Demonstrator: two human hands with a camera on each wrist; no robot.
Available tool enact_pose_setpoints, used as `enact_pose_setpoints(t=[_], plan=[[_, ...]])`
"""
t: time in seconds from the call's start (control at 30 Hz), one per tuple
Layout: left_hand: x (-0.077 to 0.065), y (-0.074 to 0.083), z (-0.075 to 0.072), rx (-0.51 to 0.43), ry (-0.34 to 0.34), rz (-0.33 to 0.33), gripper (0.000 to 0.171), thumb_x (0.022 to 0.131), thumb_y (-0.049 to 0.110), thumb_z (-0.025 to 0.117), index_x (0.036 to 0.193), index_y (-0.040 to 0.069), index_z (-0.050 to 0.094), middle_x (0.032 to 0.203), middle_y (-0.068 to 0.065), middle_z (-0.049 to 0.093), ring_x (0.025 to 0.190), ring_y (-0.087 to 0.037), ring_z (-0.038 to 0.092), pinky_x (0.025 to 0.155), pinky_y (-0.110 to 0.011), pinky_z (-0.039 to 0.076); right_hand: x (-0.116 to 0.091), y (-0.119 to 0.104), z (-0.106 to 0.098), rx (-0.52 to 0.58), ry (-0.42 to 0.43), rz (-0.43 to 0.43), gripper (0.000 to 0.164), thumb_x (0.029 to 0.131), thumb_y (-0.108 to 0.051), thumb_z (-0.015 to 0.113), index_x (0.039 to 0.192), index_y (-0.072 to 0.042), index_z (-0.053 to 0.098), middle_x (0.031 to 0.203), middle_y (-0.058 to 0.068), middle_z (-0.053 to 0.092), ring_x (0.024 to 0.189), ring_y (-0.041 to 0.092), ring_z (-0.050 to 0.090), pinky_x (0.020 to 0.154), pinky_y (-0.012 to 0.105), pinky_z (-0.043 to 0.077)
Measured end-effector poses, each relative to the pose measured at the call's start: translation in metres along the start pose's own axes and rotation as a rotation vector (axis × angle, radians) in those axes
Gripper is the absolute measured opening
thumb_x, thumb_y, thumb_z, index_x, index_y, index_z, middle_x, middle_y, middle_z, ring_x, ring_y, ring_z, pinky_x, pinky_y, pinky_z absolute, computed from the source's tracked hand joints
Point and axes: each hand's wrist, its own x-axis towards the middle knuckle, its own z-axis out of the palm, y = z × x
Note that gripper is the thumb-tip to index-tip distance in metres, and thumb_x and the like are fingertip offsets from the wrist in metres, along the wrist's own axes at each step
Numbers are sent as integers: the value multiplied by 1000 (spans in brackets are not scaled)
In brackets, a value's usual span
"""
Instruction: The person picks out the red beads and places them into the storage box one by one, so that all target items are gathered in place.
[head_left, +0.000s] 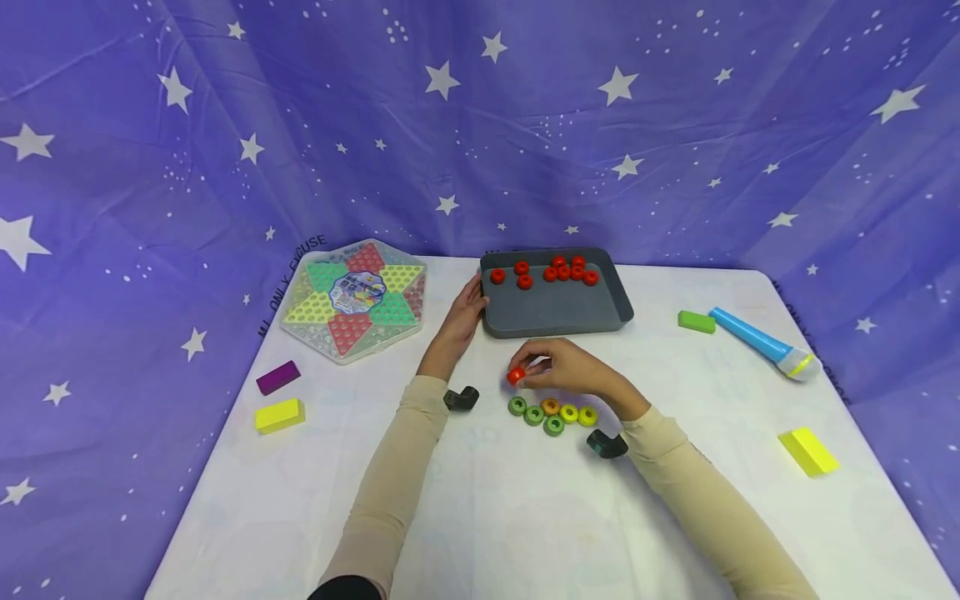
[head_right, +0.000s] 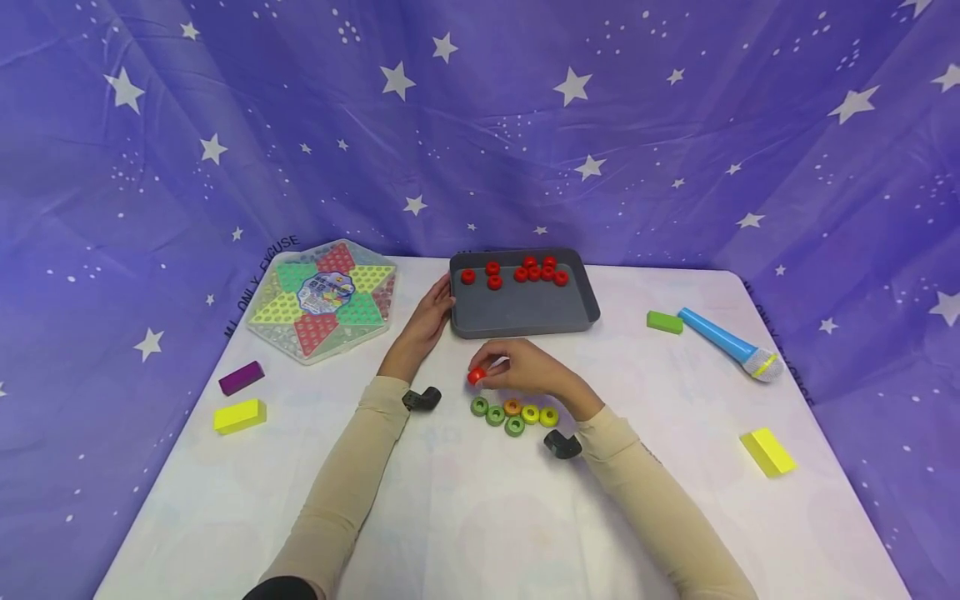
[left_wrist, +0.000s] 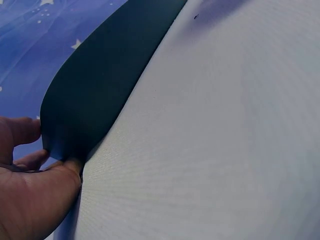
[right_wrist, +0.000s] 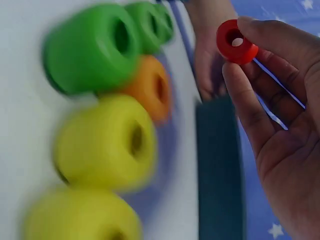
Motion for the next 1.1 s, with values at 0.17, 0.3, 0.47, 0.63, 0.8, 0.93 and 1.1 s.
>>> enact_pose_setpoints(t=[0.17, 0.3, 0.47, 0.63, 0.8, 0.93, 1.1], plan=[[1, 2, 1, -13, 0, -3, 60, 99, -4, 40, 154, 12, 23, 160, -6, 20, 147, -17, 19, 119, -34, 20, -2, 1, -31, 32, 76, 38, 27, 83, -19, 77, 108, -14, 70, 106, 4, 68, 100, 21, 65, 87, 30, 54], [0, 3, 3, -22, 4, -3, 60, 99, -5, 40, 154, 11, 23, 160, -7, 20, 147, -18, 19, 119, -34, 19, -4, 2, -57, 14, 149, 78, 26, 85, -24, 75, 110, -17, 70, 106, 3, 69, 98, 24, 66, 81, 27, 54], [-1, 2, 3, -23, 6, -12, 60, 99, -5, 41, 154, 11, 23, 161, -6, 19, 147, -17, 19, 119, -33, 19, -3, 12, -84, 9, 241, 148, 27, 86, -30, 74, 108, -17, 69, 104, 5, 69, 99, 31, 64, 82, 31, 52], [-1, 0, 0, -6, 6, -8, 60, 99, -4, 41, 154, 12, 23, 161, -6, 19, 147, -17, 19, 119, -33, 19, 7, 28, -102, -4, 301, 241, 30, 87, -33, 72, 109, -13, 69, 102, 7, 69, 103, 34, 62, 92, 46, 49], [-3, 0, -3, -1, 13, -4, 60, 99, -3, 41, 154, 12, 23, 161, -5, 19, 147, -17, 19, 119, -33, 19, 25, 37, -116, -13, 307, 342, 34, 90, -31, 69, 114, -7, 67, 107, 7, 69, 105, 28, 64, 95, 43, 50], [-4, 0, -2, -7, 14, 0, 60, 99, -4, 41, 154, 12, 23, 160, -6, 20, 147, -18, 19, 119, -34, 20, 39, 42, -123, 63, 319, 403, 36, 90, -25, 69, 116, 0, 66, 114, 10, 68, 108, 28, 65, 96, 40, 50], [-6, -1, 2, -9, 13, -11, 60, 99, -3, 41, 154, 12, 24, 160, -6, 20, 147, -17, 19, 119, -33, 20, 49, 51, -127, 95, 325, 490, 38, 89, -25, 71, 117, 0, 67, 110, 5, 71, 105, 23, 67, 96, 33, 49]])
